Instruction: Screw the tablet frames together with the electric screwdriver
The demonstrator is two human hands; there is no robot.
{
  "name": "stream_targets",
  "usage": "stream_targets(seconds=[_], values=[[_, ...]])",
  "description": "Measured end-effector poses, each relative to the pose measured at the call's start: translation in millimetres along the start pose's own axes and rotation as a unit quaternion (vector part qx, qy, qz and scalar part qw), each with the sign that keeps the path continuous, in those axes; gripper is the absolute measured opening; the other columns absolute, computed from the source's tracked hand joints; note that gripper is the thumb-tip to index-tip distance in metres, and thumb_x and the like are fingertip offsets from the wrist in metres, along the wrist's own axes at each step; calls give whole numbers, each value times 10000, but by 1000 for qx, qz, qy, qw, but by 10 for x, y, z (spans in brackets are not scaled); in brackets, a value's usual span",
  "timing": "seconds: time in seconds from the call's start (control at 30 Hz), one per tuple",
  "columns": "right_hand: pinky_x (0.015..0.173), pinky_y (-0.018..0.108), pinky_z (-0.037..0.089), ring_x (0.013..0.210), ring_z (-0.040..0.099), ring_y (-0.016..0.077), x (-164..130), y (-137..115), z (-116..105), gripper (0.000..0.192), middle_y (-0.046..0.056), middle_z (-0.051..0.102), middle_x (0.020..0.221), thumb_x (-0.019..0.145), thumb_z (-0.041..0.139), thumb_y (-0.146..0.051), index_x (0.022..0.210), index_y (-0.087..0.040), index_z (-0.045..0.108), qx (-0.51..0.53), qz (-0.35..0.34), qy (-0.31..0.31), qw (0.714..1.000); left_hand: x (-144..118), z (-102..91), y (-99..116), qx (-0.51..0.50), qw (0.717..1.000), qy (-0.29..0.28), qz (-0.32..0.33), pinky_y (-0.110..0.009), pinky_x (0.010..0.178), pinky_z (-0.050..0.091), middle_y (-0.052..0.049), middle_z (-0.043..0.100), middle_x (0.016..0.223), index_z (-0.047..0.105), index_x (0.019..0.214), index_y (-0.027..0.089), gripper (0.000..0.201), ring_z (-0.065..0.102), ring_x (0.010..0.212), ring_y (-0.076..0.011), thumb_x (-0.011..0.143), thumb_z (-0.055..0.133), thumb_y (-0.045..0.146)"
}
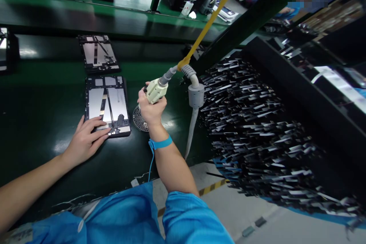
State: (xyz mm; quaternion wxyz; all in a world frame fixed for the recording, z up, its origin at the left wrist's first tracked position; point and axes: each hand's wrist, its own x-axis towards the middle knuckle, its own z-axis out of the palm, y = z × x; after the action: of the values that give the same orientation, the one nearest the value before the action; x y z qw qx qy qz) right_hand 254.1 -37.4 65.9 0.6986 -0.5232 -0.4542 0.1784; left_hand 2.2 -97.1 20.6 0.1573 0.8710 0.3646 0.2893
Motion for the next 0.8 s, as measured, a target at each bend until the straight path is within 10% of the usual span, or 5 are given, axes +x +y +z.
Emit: stream_targets(seconds=[0.37, 0.6, 0.8], values=[[481, 279, 481, 502, 534, 76, -83, -289, 46, 233, -14, 599, 928, 868, 659, -327, 1072, -272, 559, 61, -13, -8, 998, 17, 23, 13, -11, 1000, -12, -11, -684, 1206, 237, -129, 690, 1276, 676, 1283, 221, 311, 559, 1344, -336, 986, 631, 303], [547, 322, 564, 577, 612, 109, -674, -587, 245, 260, 8, 622, 983, 876, 693, -364, 1101, -287, 590, 125, 21, -205, 970, 26, 30, 6, -31, 999, -10, -10, -651, 1234, 191, -114, 682, 1306, 655, 1289, 239, 334, 547, 1360, -324, 968, 650, 329], [617, 342, 603, 677, 658, 141, -787, -464, 317, 304, 18, 634, 977, 858, 715, -376, 1113, -266, 591, 126, 48, -225, 965, 38, 20, 17, -34, 999, -25, -16, -653, 1244, 169, -107, 661, 1341, 658, 1294, 260, 353, 520, 1380, -324, 954, 664, 354]])
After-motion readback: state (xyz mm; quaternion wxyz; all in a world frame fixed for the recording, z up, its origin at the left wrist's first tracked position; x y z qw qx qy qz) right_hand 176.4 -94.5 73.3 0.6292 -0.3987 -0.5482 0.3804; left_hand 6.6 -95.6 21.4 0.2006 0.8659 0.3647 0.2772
